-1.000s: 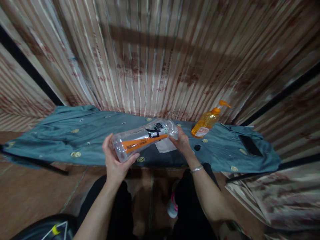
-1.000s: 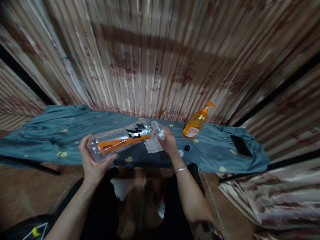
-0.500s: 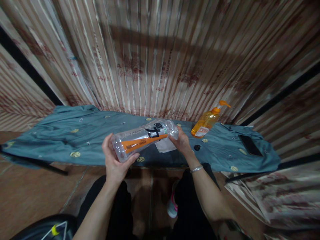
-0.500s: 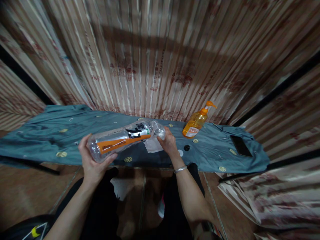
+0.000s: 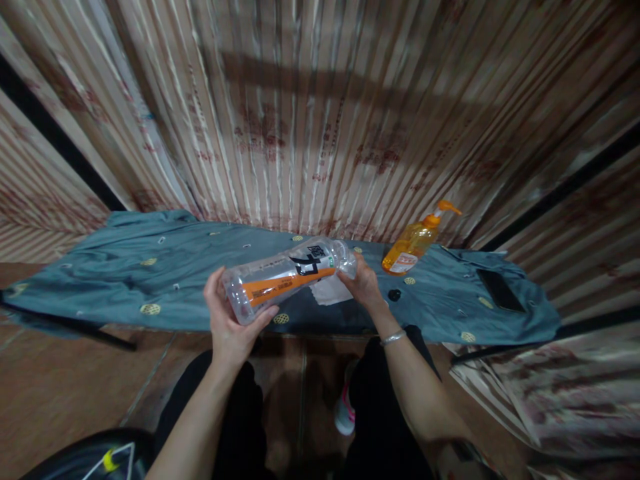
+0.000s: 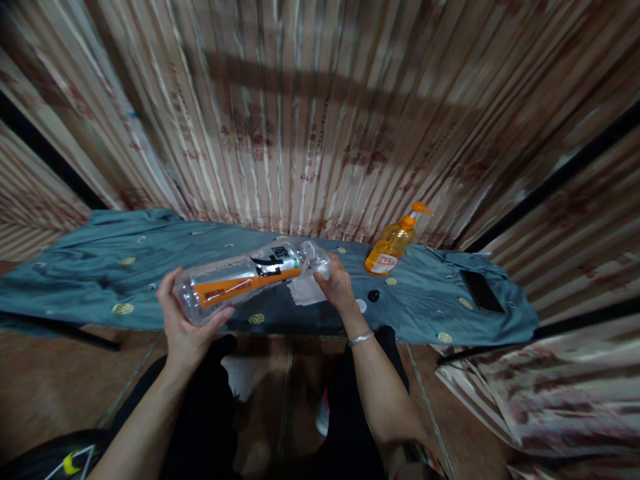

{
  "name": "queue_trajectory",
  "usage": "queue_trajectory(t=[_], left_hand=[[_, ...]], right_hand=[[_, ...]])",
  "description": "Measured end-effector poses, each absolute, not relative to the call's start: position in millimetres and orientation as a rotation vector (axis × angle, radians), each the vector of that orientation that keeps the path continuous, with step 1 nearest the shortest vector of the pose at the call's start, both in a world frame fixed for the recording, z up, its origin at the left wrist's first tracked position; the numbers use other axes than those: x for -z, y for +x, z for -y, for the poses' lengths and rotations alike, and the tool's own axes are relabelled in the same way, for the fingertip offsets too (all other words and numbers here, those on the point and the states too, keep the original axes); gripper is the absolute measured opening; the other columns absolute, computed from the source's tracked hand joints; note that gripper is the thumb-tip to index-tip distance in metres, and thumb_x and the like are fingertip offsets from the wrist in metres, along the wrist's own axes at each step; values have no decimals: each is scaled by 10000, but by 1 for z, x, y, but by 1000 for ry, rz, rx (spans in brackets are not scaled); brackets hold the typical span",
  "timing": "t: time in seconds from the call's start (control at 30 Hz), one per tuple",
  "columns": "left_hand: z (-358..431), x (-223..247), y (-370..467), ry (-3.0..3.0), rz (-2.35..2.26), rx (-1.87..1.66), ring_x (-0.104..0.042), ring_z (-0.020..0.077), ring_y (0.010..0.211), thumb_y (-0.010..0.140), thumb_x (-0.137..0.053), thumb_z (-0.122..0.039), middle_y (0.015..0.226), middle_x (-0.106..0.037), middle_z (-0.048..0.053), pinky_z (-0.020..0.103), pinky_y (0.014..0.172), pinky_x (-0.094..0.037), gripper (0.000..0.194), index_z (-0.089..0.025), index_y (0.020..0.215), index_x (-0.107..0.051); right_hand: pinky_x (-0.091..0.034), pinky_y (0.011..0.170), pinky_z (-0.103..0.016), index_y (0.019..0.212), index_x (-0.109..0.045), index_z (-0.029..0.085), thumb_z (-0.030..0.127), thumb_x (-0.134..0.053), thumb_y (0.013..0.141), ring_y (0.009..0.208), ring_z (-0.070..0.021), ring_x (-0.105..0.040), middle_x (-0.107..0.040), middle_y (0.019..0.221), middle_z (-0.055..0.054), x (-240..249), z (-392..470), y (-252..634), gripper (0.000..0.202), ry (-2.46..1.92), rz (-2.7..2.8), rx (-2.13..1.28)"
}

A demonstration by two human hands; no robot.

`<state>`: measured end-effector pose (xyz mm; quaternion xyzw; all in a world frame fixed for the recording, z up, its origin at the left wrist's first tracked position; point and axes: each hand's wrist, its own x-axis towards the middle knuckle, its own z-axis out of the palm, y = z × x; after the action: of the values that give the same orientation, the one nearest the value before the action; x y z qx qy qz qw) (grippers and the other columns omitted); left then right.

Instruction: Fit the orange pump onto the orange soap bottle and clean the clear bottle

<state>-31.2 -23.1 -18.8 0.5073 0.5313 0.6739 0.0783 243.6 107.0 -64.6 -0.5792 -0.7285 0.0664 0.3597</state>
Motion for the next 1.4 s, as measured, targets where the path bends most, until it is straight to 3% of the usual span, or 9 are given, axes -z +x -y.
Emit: queue_trajectory(t=[0.57,1.03,1.4], left_hand=[[23,18,-31,1555,-1572,-2044,-581,314,1235,528,-920,-619,1290,-543,116,511,1146,-429,1014,-224,1355,-485],[22,18,-30,1572,-1543,-2077,-591,301,1200,530,-935,-576,1269,-553,117,508,1134,-439,1000,-207,1353,-503],[24,18,-32,1621,-1544,-2057,-602,285,1186,572,-922,-566,1284,-555,113,476,1103,-469,978,-221,1378,-487]], right_hand=[[-574,1017,-425,1337,-526,116,225,-733,820,1175,-298,-711,-720,1266,-193,59,-104,243,568,-1497,1880,-237],[-588,996,-459,1323,-532,139,246,-716,815,1158,-316,-717,-718,1255,-188,67,-108,246,551,-1445,1890,-200],[-591,988,-410,1304,-541,170,245,-726,825,1143,-287,-724,-733,1226,-148,64,-107,245,519,-1480,1883,-209]])
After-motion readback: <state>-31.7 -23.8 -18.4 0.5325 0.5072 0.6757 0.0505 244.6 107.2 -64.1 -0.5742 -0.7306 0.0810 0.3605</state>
